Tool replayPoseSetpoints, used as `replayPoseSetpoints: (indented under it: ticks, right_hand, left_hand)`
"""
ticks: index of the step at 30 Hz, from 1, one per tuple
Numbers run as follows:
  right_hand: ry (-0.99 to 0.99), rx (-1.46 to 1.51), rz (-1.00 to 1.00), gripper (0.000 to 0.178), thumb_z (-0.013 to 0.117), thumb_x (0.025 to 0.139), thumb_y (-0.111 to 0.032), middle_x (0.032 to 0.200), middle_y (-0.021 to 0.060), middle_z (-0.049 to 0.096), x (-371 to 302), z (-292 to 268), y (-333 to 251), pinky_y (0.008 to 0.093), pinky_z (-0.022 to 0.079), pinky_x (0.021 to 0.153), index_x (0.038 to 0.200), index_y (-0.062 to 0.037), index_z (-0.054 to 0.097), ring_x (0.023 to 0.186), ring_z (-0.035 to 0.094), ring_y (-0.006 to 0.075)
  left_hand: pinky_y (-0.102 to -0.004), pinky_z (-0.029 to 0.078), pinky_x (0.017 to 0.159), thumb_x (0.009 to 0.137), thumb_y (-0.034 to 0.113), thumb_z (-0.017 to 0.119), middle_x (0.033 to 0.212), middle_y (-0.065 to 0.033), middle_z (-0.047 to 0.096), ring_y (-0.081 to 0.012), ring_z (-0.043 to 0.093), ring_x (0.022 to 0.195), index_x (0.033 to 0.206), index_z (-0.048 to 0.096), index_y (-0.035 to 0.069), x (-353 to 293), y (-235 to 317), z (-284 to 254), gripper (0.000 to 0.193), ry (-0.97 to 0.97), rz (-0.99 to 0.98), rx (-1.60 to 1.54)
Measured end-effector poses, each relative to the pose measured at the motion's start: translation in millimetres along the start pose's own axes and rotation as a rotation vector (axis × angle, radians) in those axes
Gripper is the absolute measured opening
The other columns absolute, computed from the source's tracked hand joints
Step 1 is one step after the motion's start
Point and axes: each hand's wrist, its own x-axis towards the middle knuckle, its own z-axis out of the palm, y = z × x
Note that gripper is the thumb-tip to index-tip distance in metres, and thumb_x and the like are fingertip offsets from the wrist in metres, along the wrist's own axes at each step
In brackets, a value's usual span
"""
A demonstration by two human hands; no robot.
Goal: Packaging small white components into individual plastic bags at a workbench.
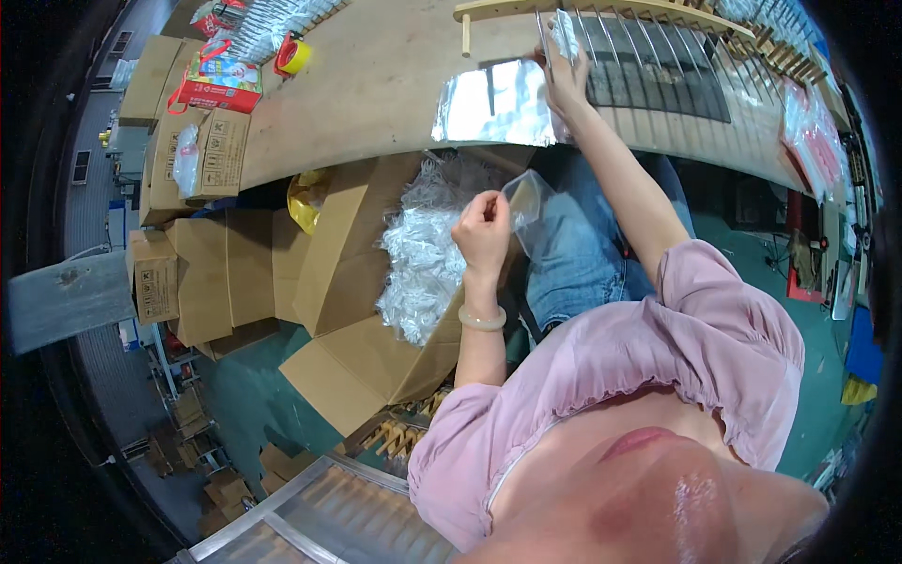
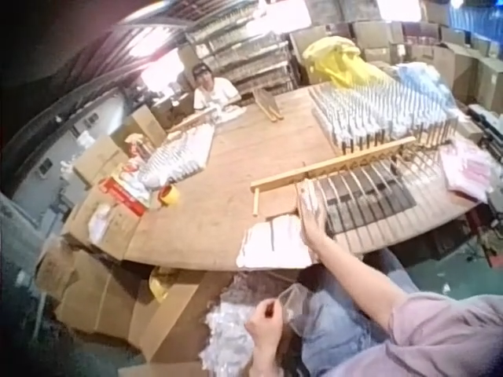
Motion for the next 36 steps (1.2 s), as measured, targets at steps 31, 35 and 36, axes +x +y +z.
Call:
replayPoseSetpoints:
  ticks: [31,35,36]
  right_hand:
    - [-1.417,-1.619,0.341,0.033,0.064,0.077,-0.007,0.075,0.0134,0.067,-30,-1,-162,0.0305,0.053,0.059,0.109,-0.0012,0.063,0.063,0.065,0.0186]
    - [-0.904,-1.377,0.685,0.03,0.064,0.084,-0.013,0.087,0.0115,0.069,-23,16,-146,0.0326,0.054,0.069,0.111,-0.0005,0.062,0.074,0.066,0.0209]
    - [-0.732,-1.16,0.713,0.03,0.063,0.086,-0.015,0.091,0.0111,0.068,-22,7,-127,0.0324,0.054,0.071,0.112,-0.0007,0.062,0.077,0.066,0.0207]
  left_hand:
    - [-0.0371,0.049,0.051,0.081,0.009,0.06,0.063,-0.0182,0.06,-0.0326,0.062,0.057,0.08,0.068,0.005,17,53,58,0.009,-0.037,0.148,-0.146]
    - [-0.0322,0.049,0.051,0.081,0.009,0.061,0.062,-0.0154,0.062,-0.0258,0.063,0.052,0.082,0.069,0.003,33,42,26,0.01,0.015,0.111,-0.107]
    - [-0.0296,0.048,0.051,0.081,0.009,0.062,0.061,-0.0126,0.063,-0.0208,0.062,0.051,0.083,0.069,0.002,40,39,10,0.01,0.022,0.012,-0.179]
